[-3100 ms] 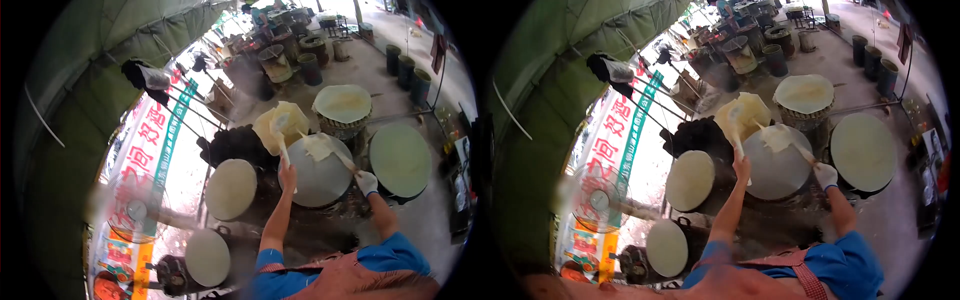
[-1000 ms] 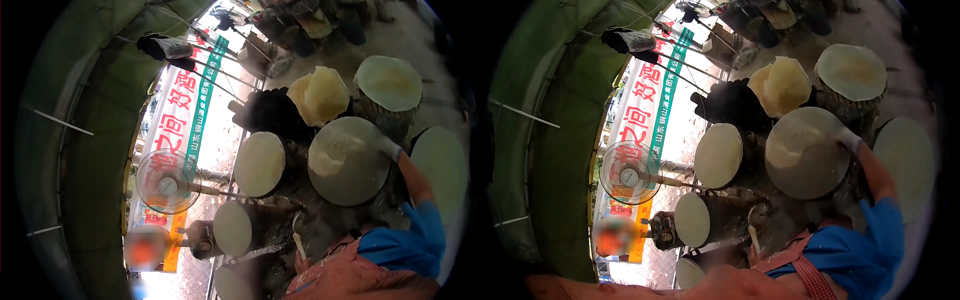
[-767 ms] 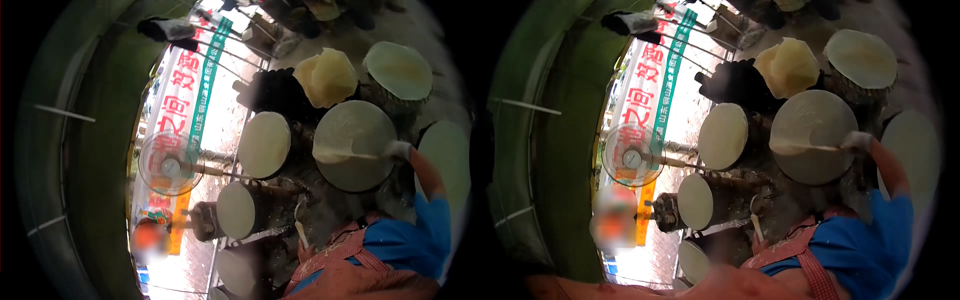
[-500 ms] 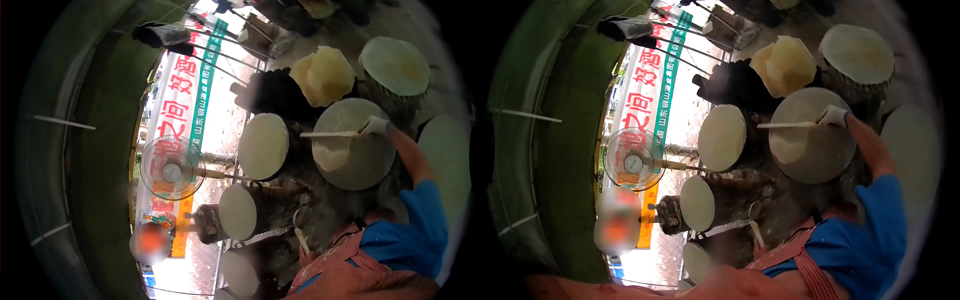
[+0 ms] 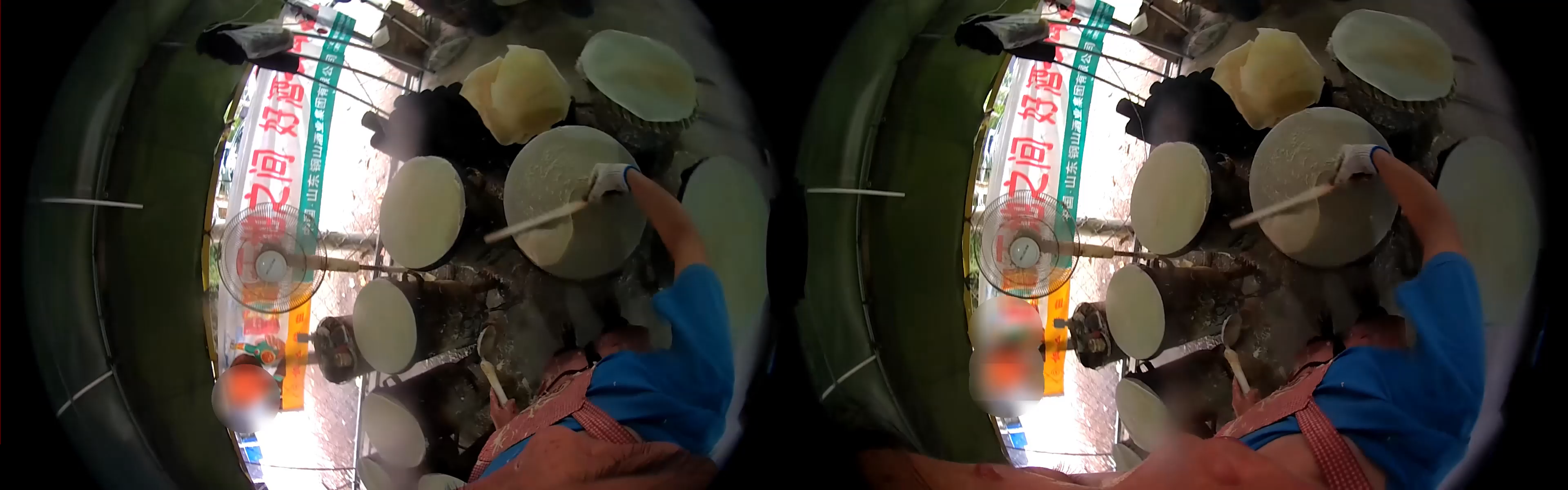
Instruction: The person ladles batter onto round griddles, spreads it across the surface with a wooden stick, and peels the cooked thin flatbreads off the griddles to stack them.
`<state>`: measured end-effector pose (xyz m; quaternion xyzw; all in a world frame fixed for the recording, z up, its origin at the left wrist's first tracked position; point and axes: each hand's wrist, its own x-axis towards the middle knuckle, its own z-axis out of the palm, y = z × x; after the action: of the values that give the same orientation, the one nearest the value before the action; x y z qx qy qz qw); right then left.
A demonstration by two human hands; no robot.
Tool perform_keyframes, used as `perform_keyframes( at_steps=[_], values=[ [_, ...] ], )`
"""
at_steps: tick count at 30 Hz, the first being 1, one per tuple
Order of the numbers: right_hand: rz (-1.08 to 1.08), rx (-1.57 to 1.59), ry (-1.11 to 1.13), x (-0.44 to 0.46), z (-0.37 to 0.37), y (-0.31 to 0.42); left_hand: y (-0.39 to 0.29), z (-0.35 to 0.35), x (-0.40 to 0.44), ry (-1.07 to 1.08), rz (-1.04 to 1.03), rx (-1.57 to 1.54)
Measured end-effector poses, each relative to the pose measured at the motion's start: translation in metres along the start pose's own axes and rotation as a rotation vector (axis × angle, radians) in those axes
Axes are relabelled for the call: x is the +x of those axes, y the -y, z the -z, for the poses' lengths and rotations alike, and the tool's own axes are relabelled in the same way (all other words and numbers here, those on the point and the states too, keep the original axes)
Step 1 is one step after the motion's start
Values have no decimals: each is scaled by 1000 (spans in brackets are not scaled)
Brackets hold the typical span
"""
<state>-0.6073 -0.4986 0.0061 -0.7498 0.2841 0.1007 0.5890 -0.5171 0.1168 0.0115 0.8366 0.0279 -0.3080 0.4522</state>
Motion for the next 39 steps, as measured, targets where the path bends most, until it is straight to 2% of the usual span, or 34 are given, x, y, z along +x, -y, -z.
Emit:
perform_keyframes(
  at_steps=[1,2,4,6,7,8,10,12,13,14,15,16,17,18,20,23,24,25,26,27,28,29,30,31,32,33,35,36,37,39],
  values=[
    [47,-84,27,2,-5,-21,2,6,0,-2,11,-16],
    [397,-250,-3,-3,4,-93,21,17,7,2,10,-10],
    [66,-491,29,-93,10,-105,59,38,42,-6,-312,209],
    [-190,24,-54,-219,-26,-76,36,56,27,46,-372,277],
    [-298,273,-143,-281,-43,-62,20,66,27,117,-266,182],
    [-374,363,-237,-321,-69,-79,3,77,27,174,-154,91],
    [-473,515,-482,-357,-152,-155,29,81,66,319,103,-173],
    [-438,528,-761,-331,-240,-199,23,97,72,381,74,-131],
    [-301,260,-903,-282,-282,-183,18,98,78,426,37,-139],
    [-300,564,-914,-243,-310,-56,10,99,78,445,52,-185],
    [99,564,-1024,-179,-347,-74,5,104,72,458,70,-224],
    [-83,499,-976,-139,-371,-51,6,105,70,420,60,-253],
    [-18,135,-1100,-132,-393,8,7,116,59,448,36,-278],
    [-86,-36,-1081,-116,-399,28,10,122,57,468,13,-292],
    [-163,-325,-1091,-100,-410,24,1,139,45,468,-10,-279],
    [-326,-556,-1171,-152,-403,-10,12,160,36,506,-14,-311],
    [-274,-483,-1238,-156,-401,-49,17,168,38,563,30,-378],
    [-218,-421,-1301,-170,-391,-33,18,171,36,622,80,-453],
    [-376,-388,-1238,-173,-388,-14,20,174,32,591,121,-486],
    [-288,-456,-1298,-159,-389,5,49,180,54,751,260,-758],
    [-167,-129,-1436,-130,-392,11,78,187,75,892,446,-997],
    [-100,-126,-1370,-104,-394,16,75,182,74,1103,337,-1094],
    [-119,-210,-1219,-105,-394,29,72,177,72,1317,225,-1181],
    [-141,-280,-1066,-108,-397,40,57,172,56,1396,323,-1305],
    [-124,-330,-1138,-115,-398,22,41,173,37,1465,429,-1410],
    [-106,-372,-1220,-125,-391,-7,45,175,40,1490,395,-1392],
    [-435,-454,-1097,-145,-353,-48,70,179,58,1486,231,-1300],
    [-348,-346,-1191,-163,-343,-33,72,179,61,1476,183,-1263],
    [-266,-247,-1281,-178,-330,-20,76,178,64,1465,252,-1237],
    [-163,-144,-1459,-136,-323,-6,69,169,59,1393,352,-1209]
  ],
)
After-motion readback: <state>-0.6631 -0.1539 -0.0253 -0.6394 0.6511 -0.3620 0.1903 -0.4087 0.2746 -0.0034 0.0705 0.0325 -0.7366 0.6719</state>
